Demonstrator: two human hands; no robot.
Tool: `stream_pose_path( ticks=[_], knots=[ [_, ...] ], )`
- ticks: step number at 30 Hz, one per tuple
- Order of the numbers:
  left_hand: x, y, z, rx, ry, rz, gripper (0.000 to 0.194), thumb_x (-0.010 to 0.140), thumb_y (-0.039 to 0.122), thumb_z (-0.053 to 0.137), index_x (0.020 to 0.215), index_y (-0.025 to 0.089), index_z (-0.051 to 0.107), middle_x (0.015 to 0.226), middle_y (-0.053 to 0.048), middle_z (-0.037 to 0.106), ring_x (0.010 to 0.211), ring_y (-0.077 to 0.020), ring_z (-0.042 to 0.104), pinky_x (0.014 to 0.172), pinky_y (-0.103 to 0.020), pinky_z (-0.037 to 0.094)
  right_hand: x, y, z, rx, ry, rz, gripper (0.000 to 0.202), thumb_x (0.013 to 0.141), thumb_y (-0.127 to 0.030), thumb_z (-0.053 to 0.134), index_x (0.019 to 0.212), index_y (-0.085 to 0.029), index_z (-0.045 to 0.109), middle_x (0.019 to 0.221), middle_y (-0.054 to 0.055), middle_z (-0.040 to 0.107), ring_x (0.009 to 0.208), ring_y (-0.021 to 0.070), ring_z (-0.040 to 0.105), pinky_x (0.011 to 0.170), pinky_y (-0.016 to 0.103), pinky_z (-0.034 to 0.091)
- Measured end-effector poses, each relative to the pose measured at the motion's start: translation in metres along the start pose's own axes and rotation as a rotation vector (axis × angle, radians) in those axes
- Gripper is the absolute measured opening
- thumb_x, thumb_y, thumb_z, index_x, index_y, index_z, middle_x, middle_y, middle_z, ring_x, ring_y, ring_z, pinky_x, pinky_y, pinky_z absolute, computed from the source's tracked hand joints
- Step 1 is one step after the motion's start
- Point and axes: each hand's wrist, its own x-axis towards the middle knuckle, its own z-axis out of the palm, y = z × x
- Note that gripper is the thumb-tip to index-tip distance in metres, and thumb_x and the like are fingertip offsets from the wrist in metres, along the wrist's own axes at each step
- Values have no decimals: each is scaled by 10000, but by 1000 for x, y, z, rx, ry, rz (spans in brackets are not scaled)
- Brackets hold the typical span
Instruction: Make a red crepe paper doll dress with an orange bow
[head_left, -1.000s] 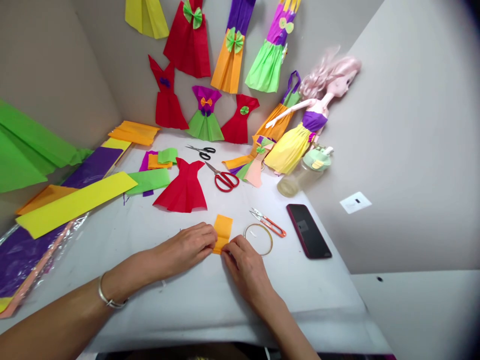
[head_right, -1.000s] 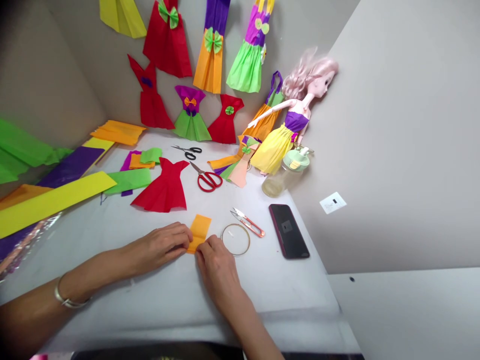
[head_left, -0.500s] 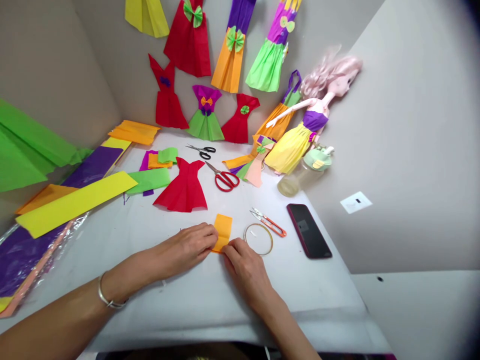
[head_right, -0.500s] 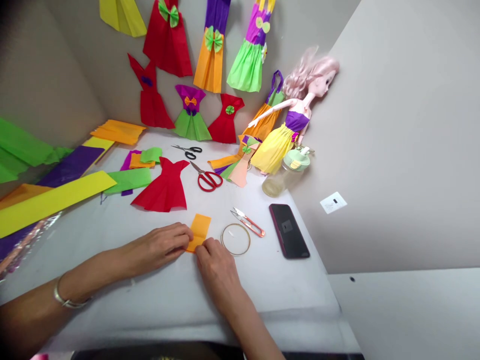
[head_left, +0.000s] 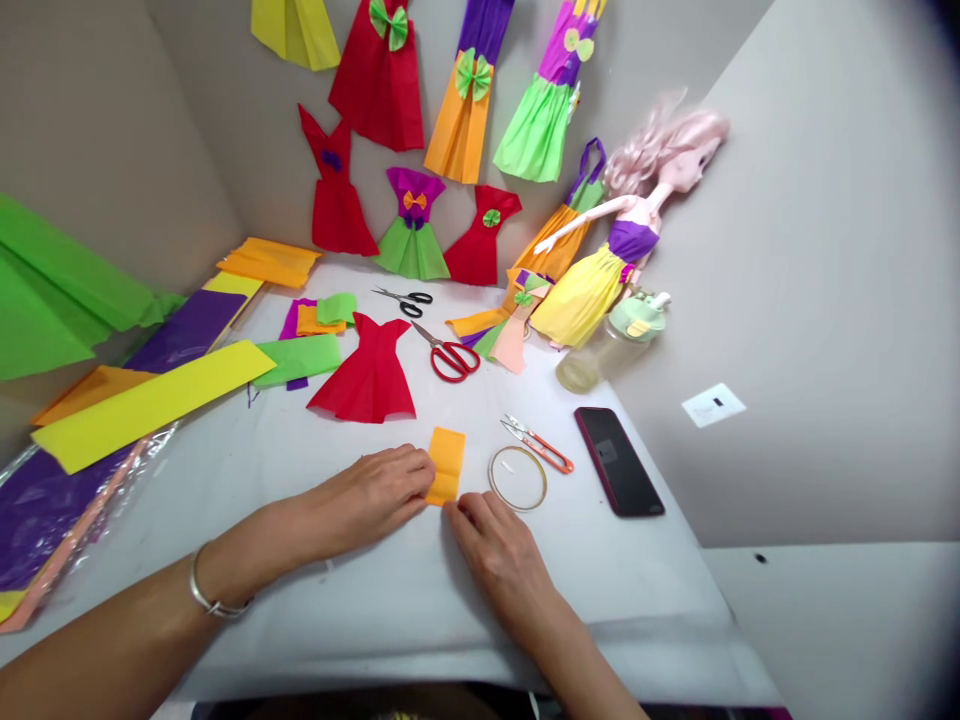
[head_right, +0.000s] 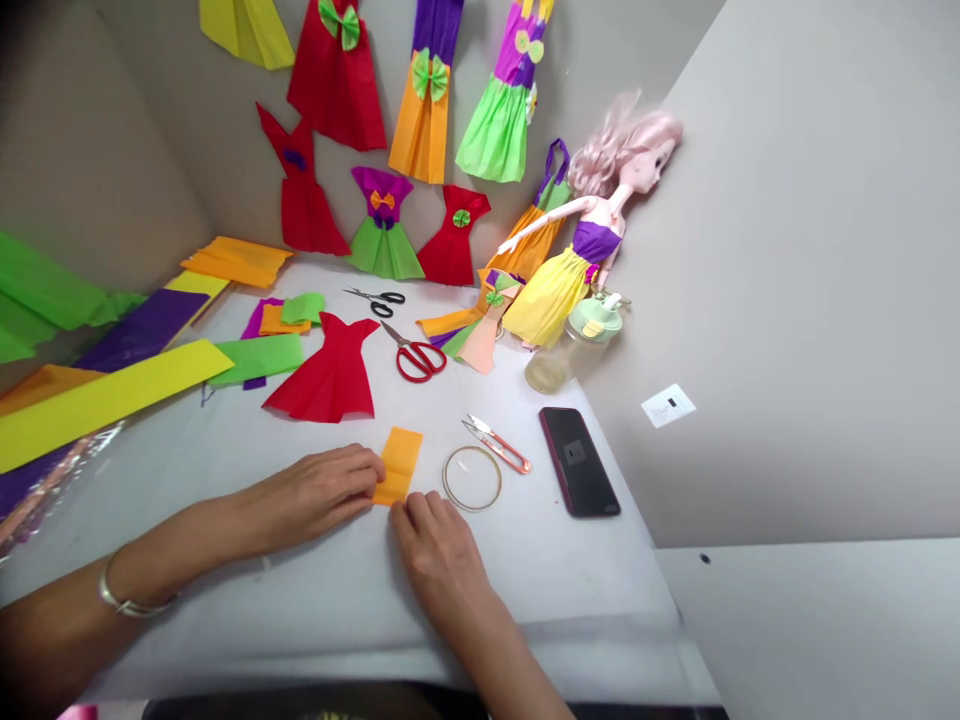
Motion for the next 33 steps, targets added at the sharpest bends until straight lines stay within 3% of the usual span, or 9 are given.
stream_pose_path(
  ticks=[5,10,16,20,24,29,33],
  knots=[
    [10,1,10,101,-40,-141,151,930,218,564,795,184,505,905,-32,534,838,-190,495,752,-323,429,1,-1,-3,-1,-18,-15,182,897,-15,513,1005,-140,589,909,72,574,797,216,505,685,337,454],
    [9,-4,4,42,-69,-205,146,889,190,625,796,186,513,901,-14,526,842,-184,486,764,-317,416,2,1,-4,5,-34,-17,153,894,-17,531,944,-149,589,905,67,572,793,208,504,686,328,450],
    [6,-6,-4,10,-74,-132,96,888,110,602,844,192,585,937,-16,570,906,-179,501,808,-306,404,13,4,-17,-97,-74,-116,152,877,-11,540,896,-148,601,867,60,573,775,217,507,661,347,438],
    [6,-7,-2,59,-65,-33,130,943,169,545,839,193,621,908,-27,589,859,-178,492,777,-309,396,24,4,-25,-182,-92,-204,180,859,12,526,849,-150,606,827,68,573,748,222,499,644,355,427],
    [6,-9,-2,68,-68,-21,137,954,211,541,857,198,637,911,-31,595,861,-179,500,789,-315,398,29,5,-24,-211,-86,-234,184,850,11,521,829,-153,600,814,71,571,741,226,497,621,355,410],
    [6,-5,-4,61,-70,-38,58,917,216,600,865,193,617,926,-34,591,875,-189,503,796,-323,405,25,12,-5,-121,-6,-134,184,875,-22,526,795,-181,576,804,48,570,740,206,499,636,343,397],
    [5,-1,-2,65,-76,-50,117,883,259,654,866,190,561,926,-31,572,879,-199,484,788,-327,407,27,16,3,13,10,-13,155,882,-75,559,785,-190,596,796,27,591,740,183,530,636,309,407]
  ],
)
